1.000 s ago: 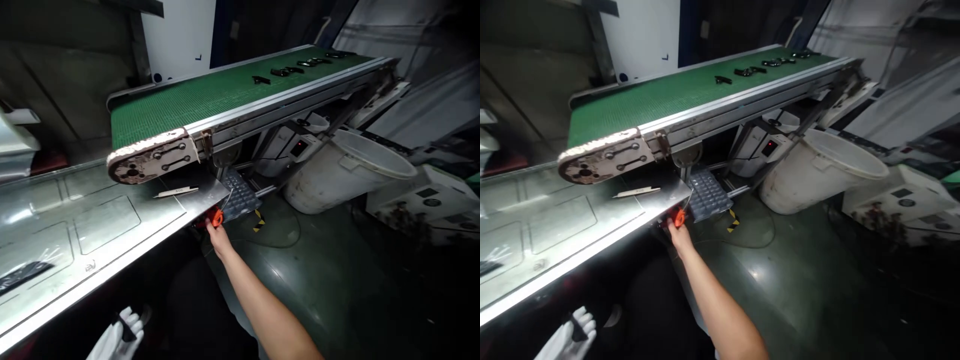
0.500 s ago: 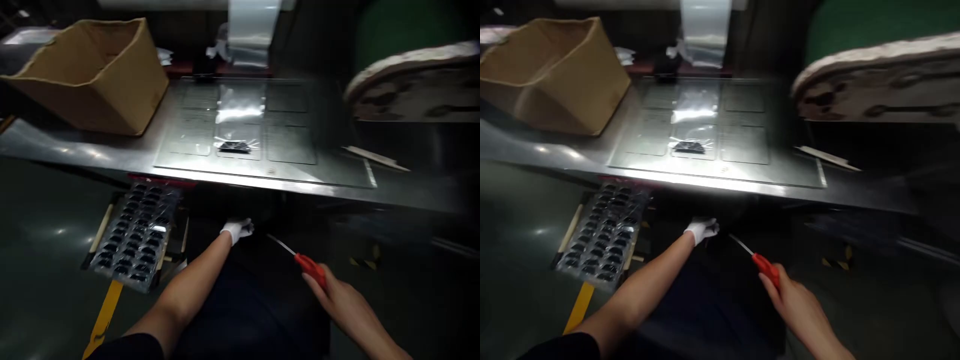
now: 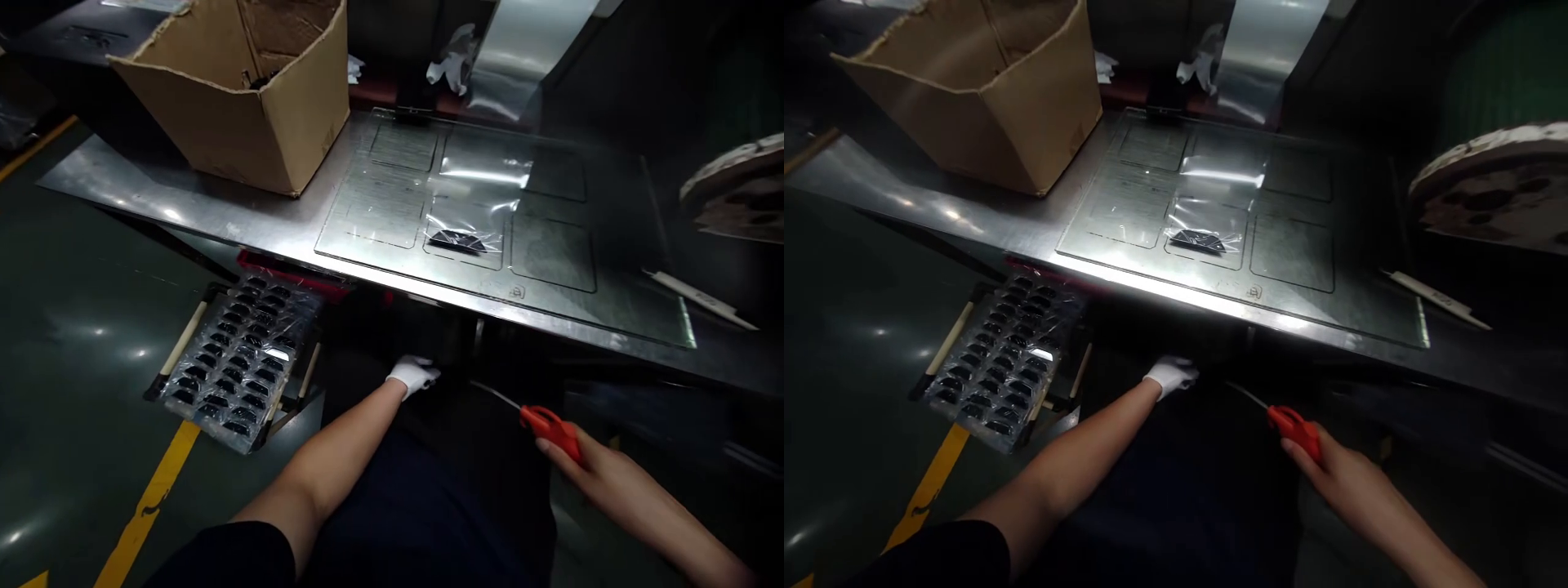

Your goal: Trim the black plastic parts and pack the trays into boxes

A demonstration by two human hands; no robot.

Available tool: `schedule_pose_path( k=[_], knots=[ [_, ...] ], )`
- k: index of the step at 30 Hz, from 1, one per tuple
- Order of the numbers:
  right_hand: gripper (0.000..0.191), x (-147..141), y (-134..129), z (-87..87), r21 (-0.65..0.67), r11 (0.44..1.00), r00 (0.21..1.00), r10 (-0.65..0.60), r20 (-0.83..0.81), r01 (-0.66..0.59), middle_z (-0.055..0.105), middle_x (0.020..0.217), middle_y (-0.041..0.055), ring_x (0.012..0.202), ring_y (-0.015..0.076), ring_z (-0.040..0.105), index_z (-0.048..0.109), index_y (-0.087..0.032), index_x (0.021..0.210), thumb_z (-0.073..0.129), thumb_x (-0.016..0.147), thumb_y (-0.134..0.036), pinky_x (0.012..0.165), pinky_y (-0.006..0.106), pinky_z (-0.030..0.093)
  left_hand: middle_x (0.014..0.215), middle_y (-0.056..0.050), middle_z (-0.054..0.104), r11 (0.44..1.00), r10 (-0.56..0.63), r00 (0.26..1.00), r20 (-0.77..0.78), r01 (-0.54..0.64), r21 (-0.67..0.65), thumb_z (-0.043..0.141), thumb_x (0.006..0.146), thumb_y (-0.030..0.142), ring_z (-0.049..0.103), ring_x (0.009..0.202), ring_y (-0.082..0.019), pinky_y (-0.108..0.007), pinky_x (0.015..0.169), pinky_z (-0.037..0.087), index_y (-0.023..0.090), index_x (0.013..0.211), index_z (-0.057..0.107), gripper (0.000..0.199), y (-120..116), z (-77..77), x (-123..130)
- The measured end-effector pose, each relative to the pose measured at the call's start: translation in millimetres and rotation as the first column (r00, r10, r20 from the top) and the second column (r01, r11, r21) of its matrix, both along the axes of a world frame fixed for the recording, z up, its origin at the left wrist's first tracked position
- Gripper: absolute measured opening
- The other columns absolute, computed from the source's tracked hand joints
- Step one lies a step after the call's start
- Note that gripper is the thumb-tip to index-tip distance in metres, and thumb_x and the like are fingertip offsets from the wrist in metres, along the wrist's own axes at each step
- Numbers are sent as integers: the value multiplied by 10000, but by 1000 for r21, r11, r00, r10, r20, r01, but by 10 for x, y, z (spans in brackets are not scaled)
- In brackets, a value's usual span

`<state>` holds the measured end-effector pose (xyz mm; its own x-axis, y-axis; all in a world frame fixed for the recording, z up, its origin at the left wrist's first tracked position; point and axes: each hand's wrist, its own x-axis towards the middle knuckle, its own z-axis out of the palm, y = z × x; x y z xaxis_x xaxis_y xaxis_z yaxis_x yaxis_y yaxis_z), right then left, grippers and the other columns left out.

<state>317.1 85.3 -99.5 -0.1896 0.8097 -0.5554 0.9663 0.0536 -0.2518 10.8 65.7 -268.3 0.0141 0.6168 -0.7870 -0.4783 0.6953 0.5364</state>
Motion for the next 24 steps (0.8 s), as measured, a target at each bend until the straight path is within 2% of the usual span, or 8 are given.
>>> schedule_pose_path(
  k=[3,8,12,16,18,20,22,24],
  knots=[
    [560,-239,-139,233,-143,989,999,30,-9,-31,787,896,67,821,329,759,657,-280,1223,519,908,-721,712,386,551,856,-49,738,998,62,997,34,-62,-1,757,893,170,696,711,-140,-302,705,608,88,1208,678,335,5,73,-87],
    [442,-443,-486,517,-92,996,997,-15,-72,8,763,844,29,748,257,713,691,-278,1160,506,965,-629,666,323,482,884,-71,739,993,118,993,20,-118,13,727,912,126,704,719,-135,-275,697,609,69,1269,638,373,-26,153,-124],
    [366,-202,-750,577,-147,984,957,-139,-253,104,758,806,2,693,210,689,742,-264,1121,592,935,-542,629,287,484,926,-127,766,990,97,995,-16,-95,103,783,837,62,725,750,-144,-257,731,605,40,1203,684,379,-219,371,-99],
    [436,292,-772,599,-96,937,798,-336,-500,335,802,933,48,821,243,732,778,-176,1143,721,845,-490,778,343,576,1127,-171,767,971,56,998,21,-59,230,824,834,164,758,996,-217,-305,912,619,64,1209,694,410,-425,770,-112],
    [490,512,-652,615,73,851,720,-391,-573,520,798,1106,87,1023,295,731,787,-153,1146,770,807,-506,955,407,562,1220,-164,748,950,38,996,80,-60,306,841,829,231,730,1133,-266,-356,1009,601,104,1210,704,425,-498,1018,-125],
    [533,644,-448,615,239,687,643,-417,-643,686,769,1221,116,1141,316,704,776,-147,1180,775,807,-528,1056,437,518,1280,-140,730,910,52,983,174,-118,397,841,831,276,687,1230,-304,-420,1079,573,159,1200,715,407,-561,1305,-138],
    [578,688,-186,564,358,537,603,-395,-693,764,745,1282,131,1179,305,691,741,-151,1257,757,825,-535,1093,429,492,1301,-97,724,854,104,957,270,-225,470,835,834,305,669,1259,-312,-456,1089,569,226,1175,727,366,-612,1633,-148],
    [611,679,87,421,427,452,603,-385,-699,783,739,1286,144,1176,296,687,704,-145,1312,728,840,-532,1093,421,484,1284,-40,734,796,175,927,332,-332,507,839,828,348,690,1221,-284,-442,1040,602,301,1160,733,351,-637,1975,-144]
  ],
)
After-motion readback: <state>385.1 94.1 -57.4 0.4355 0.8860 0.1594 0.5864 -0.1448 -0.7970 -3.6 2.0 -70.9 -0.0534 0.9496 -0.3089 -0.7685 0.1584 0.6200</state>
